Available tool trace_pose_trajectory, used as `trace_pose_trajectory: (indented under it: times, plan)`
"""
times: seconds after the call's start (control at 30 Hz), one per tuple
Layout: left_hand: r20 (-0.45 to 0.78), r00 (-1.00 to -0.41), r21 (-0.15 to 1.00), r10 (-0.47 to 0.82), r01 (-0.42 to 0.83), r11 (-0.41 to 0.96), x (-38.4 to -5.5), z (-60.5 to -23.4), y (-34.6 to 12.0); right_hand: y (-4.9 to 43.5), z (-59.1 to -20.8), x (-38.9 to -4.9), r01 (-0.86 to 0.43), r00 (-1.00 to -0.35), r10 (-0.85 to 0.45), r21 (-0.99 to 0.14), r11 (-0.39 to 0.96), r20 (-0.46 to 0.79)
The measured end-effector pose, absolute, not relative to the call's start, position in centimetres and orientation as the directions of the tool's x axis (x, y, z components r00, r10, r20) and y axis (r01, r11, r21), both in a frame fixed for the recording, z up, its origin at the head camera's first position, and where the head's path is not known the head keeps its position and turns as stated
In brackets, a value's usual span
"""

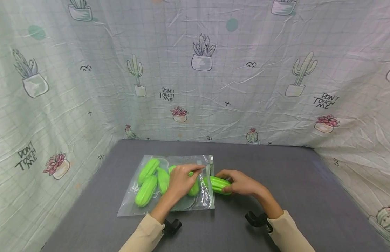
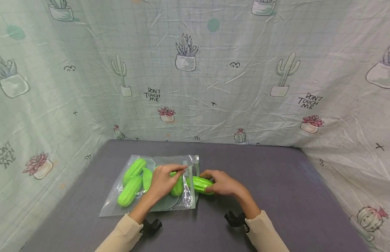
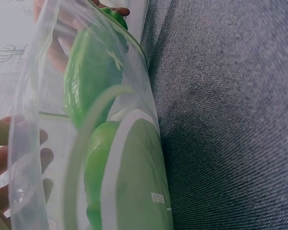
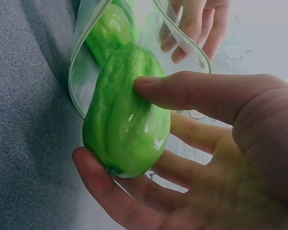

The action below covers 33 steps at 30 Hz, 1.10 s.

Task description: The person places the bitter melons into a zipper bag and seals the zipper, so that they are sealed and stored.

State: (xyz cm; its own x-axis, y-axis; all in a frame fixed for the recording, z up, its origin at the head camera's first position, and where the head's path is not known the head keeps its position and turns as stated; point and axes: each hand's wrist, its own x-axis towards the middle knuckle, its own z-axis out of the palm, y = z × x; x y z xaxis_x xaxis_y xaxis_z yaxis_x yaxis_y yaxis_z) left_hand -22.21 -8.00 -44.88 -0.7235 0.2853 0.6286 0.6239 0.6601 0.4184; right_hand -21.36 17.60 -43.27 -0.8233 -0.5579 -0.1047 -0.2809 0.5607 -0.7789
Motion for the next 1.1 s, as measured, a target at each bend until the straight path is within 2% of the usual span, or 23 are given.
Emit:
trace_pose_trajectory:
  times: [1.1]
  plan:
    - [0.618,-0.740,0.430,0.264,0.599,0.676,-22.9,-44.6,-7.2,17.2,-43.4,-22.8,-0.270,-0.807,-0.580,-0.806,0.527,-0.109]
